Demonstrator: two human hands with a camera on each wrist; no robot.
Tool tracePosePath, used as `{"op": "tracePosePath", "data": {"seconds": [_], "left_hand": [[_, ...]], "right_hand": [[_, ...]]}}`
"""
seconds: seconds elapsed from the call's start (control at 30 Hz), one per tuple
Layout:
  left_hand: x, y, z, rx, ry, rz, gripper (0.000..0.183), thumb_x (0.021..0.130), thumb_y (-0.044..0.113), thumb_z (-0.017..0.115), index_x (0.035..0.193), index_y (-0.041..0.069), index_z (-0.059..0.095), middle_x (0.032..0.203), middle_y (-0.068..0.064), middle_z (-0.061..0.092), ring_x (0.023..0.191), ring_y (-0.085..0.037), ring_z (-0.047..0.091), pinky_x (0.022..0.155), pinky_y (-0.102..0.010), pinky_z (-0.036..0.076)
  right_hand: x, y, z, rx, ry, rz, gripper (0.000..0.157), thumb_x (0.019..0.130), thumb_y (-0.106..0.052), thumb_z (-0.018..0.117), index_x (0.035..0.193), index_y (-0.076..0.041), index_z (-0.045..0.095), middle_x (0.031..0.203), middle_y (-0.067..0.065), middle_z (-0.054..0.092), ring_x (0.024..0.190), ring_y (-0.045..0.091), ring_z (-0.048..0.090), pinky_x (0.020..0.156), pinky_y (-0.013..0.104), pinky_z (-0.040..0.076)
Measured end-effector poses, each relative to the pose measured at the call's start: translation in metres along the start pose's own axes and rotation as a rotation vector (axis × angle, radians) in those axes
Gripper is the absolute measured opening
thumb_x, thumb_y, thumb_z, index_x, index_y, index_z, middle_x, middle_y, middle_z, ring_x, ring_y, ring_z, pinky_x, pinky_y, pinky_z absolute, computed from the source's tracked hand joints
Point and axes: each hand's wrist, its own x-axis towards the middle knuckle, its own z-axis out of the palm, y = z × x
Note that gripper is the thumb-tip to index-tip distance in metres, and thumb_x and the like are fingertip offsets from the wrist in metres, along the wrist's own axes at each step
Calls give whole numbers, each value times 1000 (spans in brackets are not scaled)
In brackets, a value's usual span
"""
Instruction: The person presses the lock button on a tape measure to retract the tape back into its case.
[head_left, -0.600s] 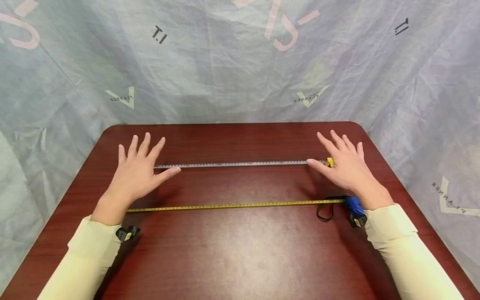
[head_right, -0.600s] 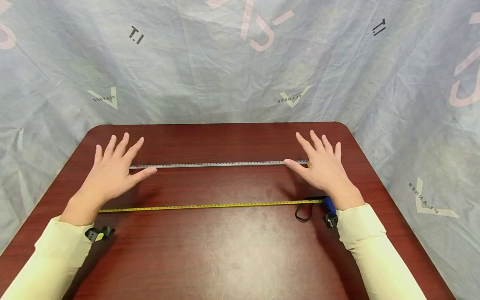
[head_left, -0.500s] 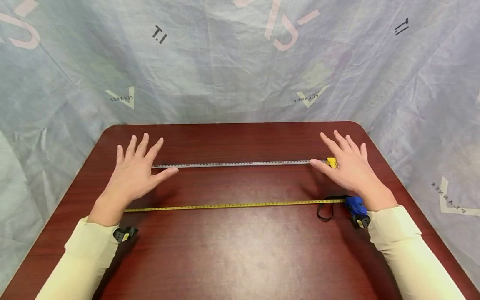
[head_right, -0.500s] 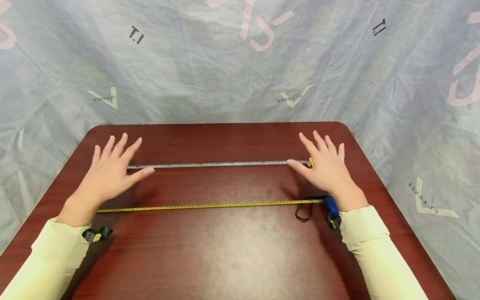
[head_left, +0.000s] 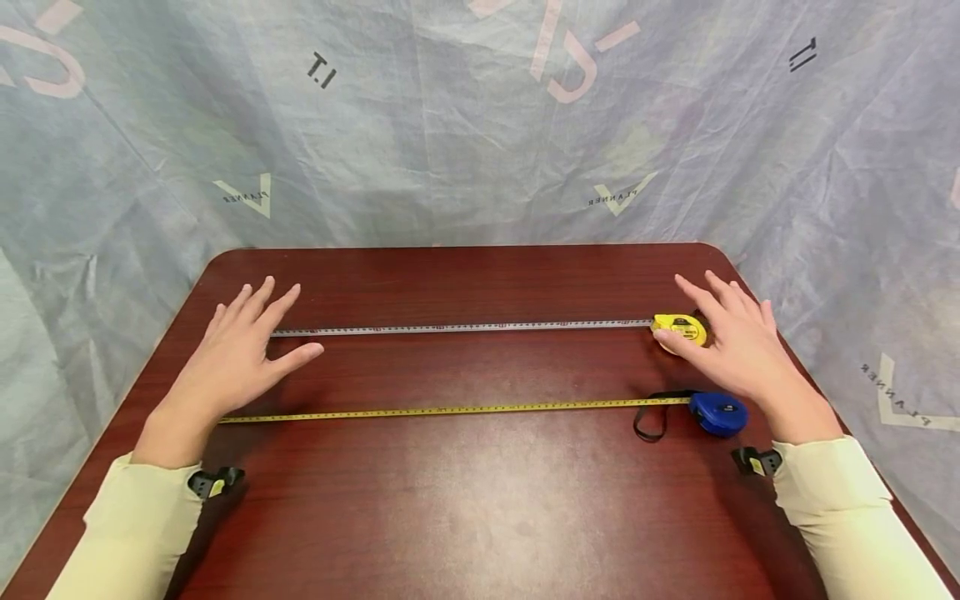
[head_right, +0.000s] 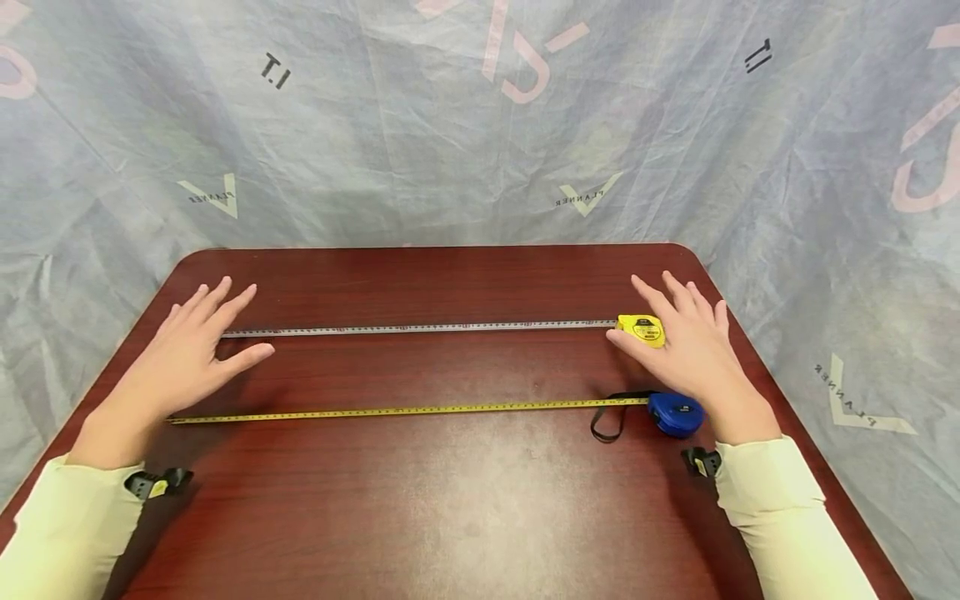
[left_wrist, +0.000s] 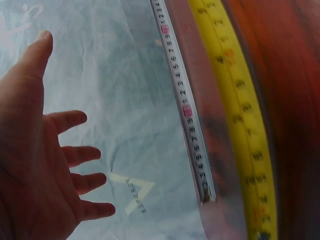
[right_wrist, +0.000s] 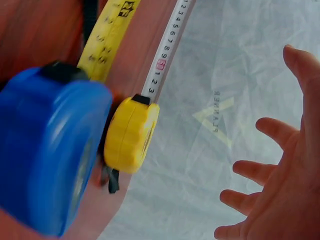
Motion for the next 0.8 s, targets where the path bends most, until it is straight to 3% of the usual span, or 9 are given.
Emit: {"op": "tracePosePath", "data": {"seconds": [0.2,0.5,0.8], "left_hand": [[-14,-14,-3,1,25,11,96,93,64,66,166,19,23,169,-22,13,155,-45,6,121,-61,-3],[-36,-31,-9,-45,62,5,93,92,55,73,165,19,28,169,-20,18,154,-45,12,123,-56,1],[-51,-41,-9,-67,69,-18,91,90,54,77,164,23,33,166,-17,28,148,-47,27,110,-72,21]], "right_hand": [[-11,10,-4,19,24,-1,86,94,-51,72,164,-24,30,168,24,15,151,53,10,111,76,-10],[-22,21,-3,58,78,-38,83,93,-41,76,163,-22,35,162,30,25,148,53,21,113,75,-2],[-37,26,-7,94,55,13,84,93,-41,77,163,-26,33,164,28,23,145,58,20,111,78,1]]}}
